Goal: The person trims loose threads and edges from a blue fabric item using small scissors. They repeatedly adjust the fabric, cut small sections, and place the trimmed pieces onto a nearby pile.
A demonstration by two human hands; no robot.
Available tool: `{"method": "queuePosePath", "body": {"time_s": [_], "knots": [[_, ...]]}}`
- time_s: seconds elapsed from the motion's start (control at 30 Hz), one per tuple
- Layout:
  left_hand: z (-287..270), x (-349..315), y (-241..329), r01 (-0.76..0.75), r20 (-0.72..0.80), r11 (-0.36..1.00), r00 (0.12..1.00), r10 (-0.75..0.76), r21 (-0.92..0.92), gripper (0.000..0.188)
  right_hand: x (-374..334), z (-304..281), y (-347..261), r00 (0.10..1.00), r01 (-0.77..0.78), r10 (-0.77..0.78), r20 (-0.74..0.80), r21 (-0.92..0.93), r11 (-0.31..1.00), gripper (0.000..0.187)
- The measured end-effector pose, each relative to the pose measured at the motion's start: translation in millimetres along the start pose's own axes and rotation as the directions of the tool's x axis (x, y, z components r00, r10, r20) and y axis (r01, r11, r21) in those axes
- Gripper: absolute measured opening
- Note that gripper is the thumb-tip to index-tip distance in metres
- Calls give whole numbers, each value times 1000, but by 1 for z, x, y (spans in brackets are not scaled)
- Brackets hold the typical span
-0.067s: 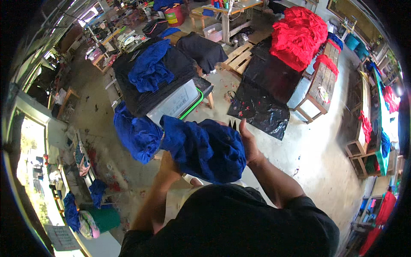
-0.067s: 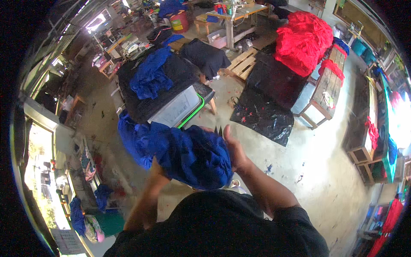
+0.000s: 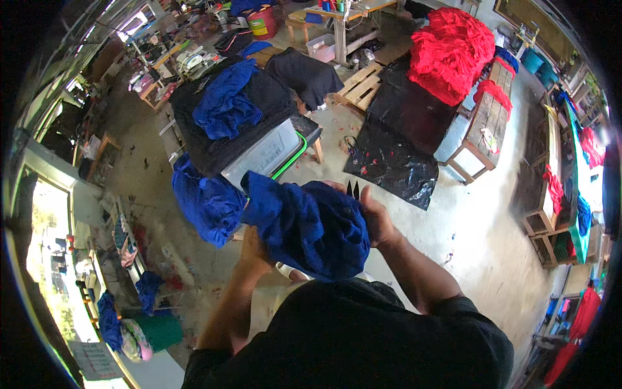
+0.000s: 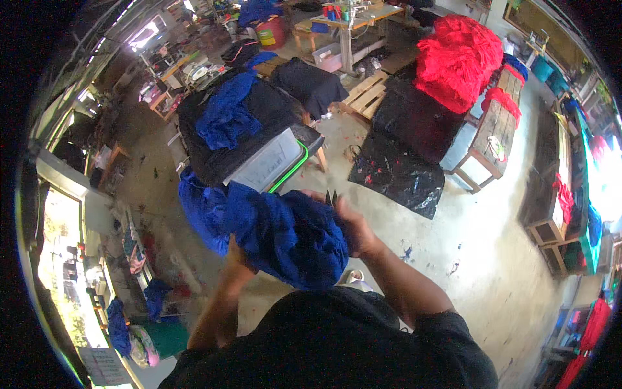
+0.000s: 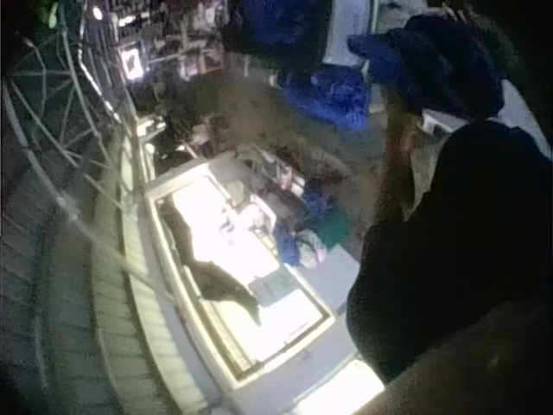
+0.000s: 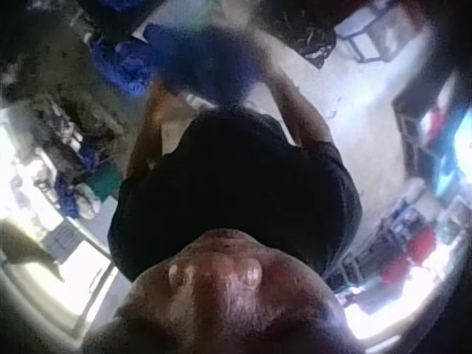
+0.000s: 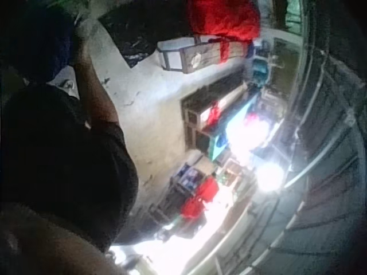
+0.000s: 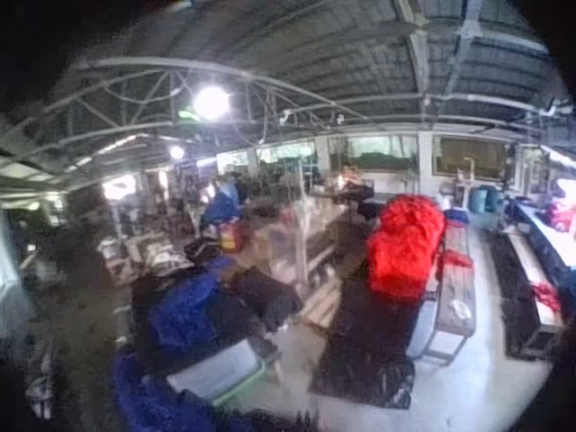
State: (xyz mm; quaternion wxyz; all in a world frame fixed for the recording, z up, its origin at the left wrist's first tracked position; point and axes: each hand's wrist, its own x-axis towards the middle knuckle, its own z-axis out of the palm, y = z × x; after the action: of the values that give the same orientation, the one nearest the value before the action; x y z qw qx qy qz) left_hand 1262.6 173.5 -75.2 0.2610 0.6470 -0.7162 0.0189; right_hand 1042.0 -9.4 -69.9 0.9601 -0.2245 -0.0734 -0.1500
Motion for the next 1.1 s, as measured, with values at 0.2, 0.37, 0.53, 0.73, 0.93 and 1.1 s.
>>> {"method": "queuePosePath", "body": {"time_s": [0.2,0.37,0.53,0.73,0.93,1.1], "knots": [[22,-23,14,285,29,853,952,-304,-438,63,-44,8,6,957,-130,10,-291,-398,908,54],[-7,-39,14,504,383,743,854,-352,-441,58,-59,39,23,929,30,-67,-364,-107,994,45],[-81,-39,48,595,498,723,772,-394,-350,48,-39,80,72,848,176,-222,-482,-138,975,42],[-66,-53,108,173,63,779,983,-170,-602,48,-29,125,121,802,212,-321,-505,-262,942,25],[-80,-64,85,77,-41,695,987,-152,-714,30,-28,163,145,793,231,-413,-448,-407,884,26],[-124,-77,83,234,173,721,972,-160,-652,22,-46,162,146,805,100,-477,-353,-712,695,26]]}}
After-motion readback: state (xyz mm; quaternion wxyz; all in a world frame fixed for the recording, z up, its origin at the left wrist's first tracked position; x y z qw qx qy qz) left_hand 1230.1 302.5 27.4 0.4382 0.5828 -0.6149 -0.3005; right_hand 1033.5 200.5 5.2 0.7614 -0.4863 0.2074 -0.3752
